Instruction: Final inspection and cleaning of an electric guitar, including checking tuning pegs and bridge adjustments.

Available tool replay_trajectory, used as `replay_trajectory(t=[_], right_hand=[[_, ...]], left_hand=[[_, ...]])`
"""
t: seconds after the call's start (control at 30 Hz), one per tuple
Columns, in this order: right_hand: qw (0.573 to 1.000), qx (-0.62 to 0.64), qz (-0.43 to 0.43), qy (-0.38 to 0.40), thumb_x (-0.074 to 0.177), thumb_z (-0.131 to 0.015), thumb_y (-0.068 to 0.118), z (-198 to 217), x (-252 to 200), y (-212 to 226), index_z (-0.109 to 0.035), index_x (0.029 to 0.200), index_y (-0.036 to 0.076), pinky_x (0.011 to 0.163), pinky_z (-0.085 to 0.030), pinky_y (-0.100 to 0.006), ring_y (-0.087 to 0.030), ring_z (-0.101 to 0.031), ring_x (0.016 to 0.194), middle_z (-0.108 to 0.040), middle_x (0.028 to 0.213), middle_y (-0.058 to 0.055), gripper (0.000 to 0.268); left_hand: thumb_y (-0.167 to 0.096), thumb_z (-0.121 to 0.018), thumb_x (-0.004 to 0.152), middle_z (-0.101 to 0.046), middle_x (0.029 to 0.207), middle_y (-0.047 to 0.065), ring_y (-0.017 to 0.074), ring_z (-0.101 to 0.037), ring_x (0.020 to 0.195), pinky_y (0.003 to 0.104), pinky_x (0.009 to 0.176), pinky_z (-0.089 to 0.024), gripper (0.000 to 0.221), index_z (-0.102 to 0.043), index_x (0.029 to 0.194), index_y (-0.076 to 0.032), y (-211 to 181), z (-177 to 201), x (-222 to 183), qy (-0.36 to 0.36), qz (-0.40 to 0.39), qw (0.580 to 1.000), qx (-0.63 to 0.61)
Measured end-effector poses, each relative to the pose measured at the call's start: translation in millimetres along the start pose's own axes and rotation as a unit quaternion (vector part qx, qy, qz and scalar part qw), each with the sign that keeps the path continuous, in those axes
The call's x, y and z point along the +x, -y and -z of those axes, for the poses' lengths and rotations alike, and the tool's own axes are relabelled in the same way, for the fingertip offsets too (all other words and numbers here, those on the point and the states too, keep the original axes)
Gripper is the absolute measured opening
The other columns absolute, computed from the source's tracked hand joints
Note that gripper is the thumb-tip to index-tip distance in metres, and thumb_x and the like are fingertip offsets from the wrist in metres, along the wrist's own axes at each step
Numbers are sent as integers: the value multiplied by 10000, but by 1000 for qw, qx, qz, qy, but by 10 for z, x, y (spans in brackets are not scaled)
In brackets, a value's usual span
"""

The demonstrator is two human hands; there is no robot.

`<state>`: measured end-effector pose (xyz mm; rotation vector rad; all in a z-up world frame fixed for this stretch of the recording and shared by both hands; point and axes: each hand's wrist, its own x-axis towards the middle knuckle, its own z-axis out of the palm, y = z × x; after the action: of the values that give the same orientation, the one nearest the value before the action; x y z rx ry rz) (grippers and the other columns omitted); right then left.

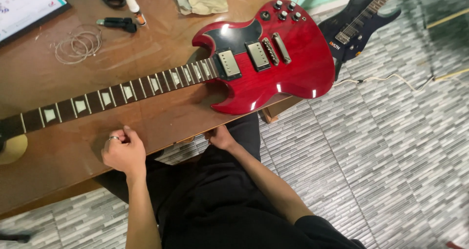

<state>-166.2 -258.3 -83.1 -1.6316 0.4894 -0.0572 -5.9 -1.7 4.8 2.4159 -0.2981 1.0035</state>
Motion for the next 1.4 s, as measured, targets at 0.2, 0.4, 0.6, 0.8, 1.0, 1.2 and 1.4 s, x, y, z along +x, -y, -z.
replay_trajectory(t=[0.2, 0.4, 0.6, 0.8, 1.0, 1.2, 1.4], right_hand=[[1000, -27, -14, -9, 825, -588, -81, 34, -75, 480, -674, 825, -84, 506, -560, -377, -243, -672, 521, -636, 630, -188, 86], [998, -57, 26, -4, 850, -595, -26, 0, -82, 813, -661, 800, -74, 494, -552, -357, -245, -657, 515, -614, 621, -188, 95], [987, -133, 92, 2, 841, -627, -48, -66, -60, 802, -673, 852, -131, 491, -504, -451, -382, -665, 564, -616, 654, -298, 96], [986, -131, 107, -1, 843, -613, -24, -86, -119, 963, -669, 801, -74, 458, -468, -405, -304, -621, 519, -617, 615, -245, 85], [979, -140, 143, 26, 847, -633, -43, -90, -77, 716, -679, 797, -48, 524, -532, -378, -300, -615, 547, -591, 622, -206, 68], [974, -186, 132, 3, 853, -683, 9, -69, -53, 510, -690, 816, -28, 502, -533, -384, -368, -695, 619, -654, 671, -235, 53], [909, -325, -16, 260, 927, -677, 323, 245, -386, 1211, -658, 1074, 98, 819, -485, -367, -260, -684, 927, -725, 995, -84, 269]], left_hand=[[-234, -835, 896, -545, 631, -78, 223, -669, 633, 340, 606, -544, 225, -660, 755, -230, -71, -9, 2, -8, 4, 1000, 5], [-236, -828, 883, -534, 607, -51, 240, -655, 606, 346, 599, -538, 222, -650, 750, -239, -168, 33, 74, -16, 5, 1000, -6], [-227, -815, 854, -519, 568, -95, 204, -647, 583, 316, 593, -538, 232, -627, 719, -242, -203, 61, 112, -31, 5, 999, -11], [-202, -796, 863, -480, 536, -54, 219, -614, 556, 330, 621, -512, 247, -615, 695, -200, -248, 118, 139, -26, -2, 999, -29], [-207, -803, 861, -497, 531, -33, 237, -616, 527, 332, 598, -506, 213, -662, 703, -177, -276, 235, 215, -19, 29, 999, -31], [-551, -495, 1012, -678, 1377, 76, 275, -645, 1293, 408, 1076, -456, 355, -564, 1292, -344, -7, 549, 868, 144, 469, 591, -640], [-654, -584, 772, -498, 806, -1, 185, -473, 946, 392, 1146, -353, 465, -668, 772, -197, 96, 712, 1266, 100, 476, 389, -782]])
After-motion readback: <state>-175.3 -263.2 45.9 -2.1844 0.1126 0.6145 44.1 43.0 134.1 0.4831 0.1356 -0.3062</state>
